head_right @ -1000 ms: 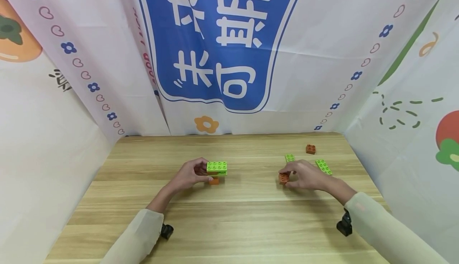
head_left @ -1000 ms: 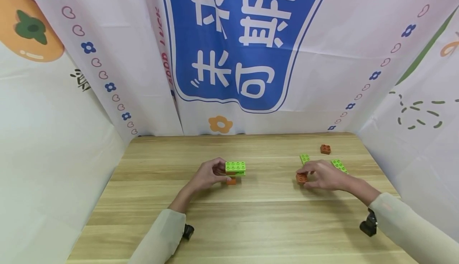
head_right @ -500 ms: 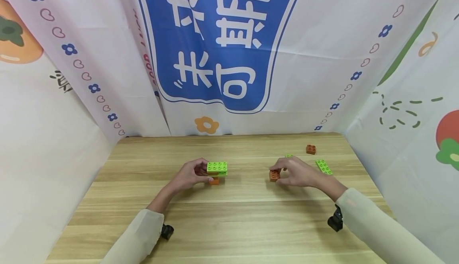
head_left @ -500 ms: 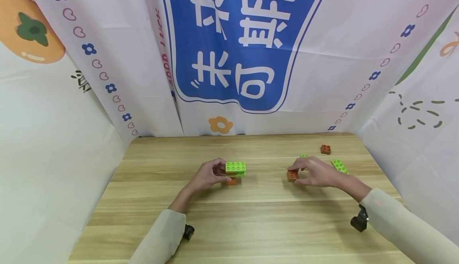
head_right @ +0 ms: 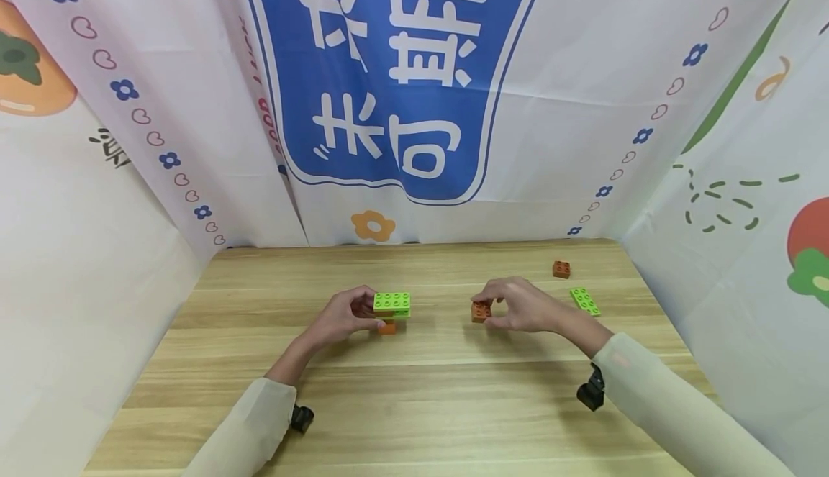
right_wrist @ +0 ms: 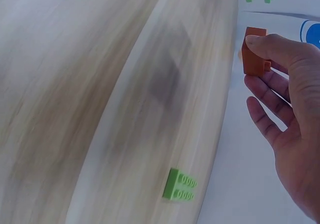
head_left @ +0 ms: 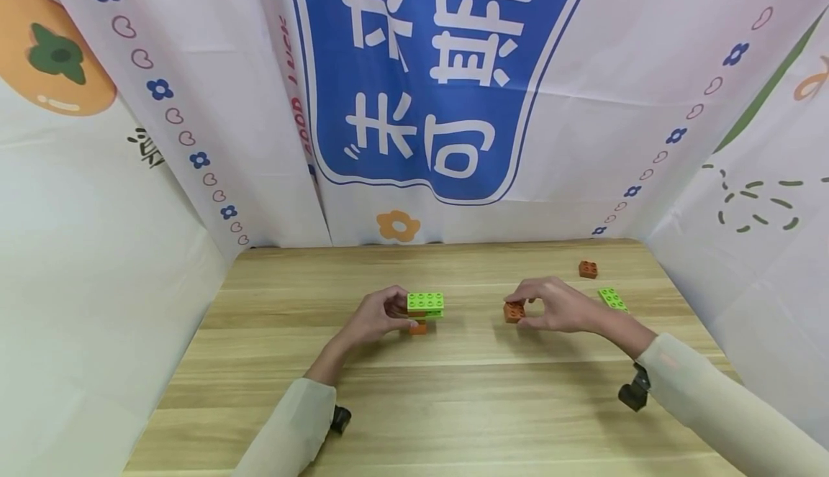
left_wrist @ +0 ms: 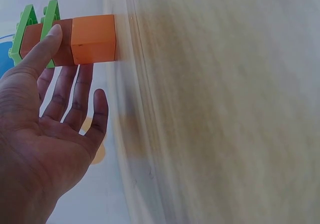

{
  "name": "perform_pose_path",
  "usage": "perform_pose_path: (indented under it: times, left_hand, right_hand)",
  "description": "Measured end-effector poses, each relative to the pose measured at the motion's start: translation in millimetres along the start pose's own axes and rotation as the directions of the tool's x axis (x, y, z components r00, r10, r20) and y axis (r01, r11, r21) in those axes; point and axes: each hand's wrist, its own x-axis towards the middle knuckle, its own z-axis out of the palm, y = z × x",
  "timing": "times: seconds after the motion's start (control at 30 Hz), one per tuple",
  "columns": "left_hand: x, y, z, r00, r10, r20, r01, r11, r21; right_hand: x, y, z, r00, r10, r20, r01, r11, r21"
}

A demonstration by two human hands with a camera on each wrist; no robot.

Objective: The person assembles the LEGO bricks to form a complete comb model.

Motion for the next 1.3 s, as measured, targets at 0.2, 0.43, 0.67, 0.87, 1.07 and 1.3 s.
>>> perform_pose_path:
  times: [0.2, 0.43, 0.67, 0.87, 1.07, 1.3]
  left_hand:
    - [-0.5, 2.2, -0.1, 1.000, -0.007, -0.002, 0.007, 1.000, 0.004]
    - [-0.6, 0.9, -0.5, 1.000, -0.009, -0.005, 0.009, 1.000, 0.006]
    - [0.2, 0.9, 0.8, 1.000, -0.010, 0.000, 0.010, 1.000, 0.003]
    - [0.4, 1.7, 0.6, 1.000, -0.009, 0.005, 0.009, 1.000, 0.005]
    - [0.3, 2.0, -0.4, 1.000, -0.007, 0.009, 0.007, 1.000, 0.001]
    - [1.7, 1.0, 0.0, 1.000, -0.011, 0.007, 0.012, 1.000, -0.001]
  right_hand:
    - [6.8, -3.8, -0.6, 0.999, -0.040, -0.023, 0.040, 0.999, 0.000]
    - [20.1, -11.1, 0.0, 0.998, -0.045, -0.042, 0.046, 0.999, 0.018]
    - [33.6, -18.9, -2.1, 0.995, -0.084, -0.057, 0.085, 0.996, 0.021]
    - [45.2, -25.4, -4.0, 0.993, -0.101, -0.056, 0.102, 0.995, 0.012]
    - [55.1, -29.8, -3.5, 0.991, -0.118, -0.061, 0.120, 0.993, 0.019]
    - [68.5, -38.0, -1.5, 0.984, -0.154, -0.086, 0.155, 0.988, 0.005]
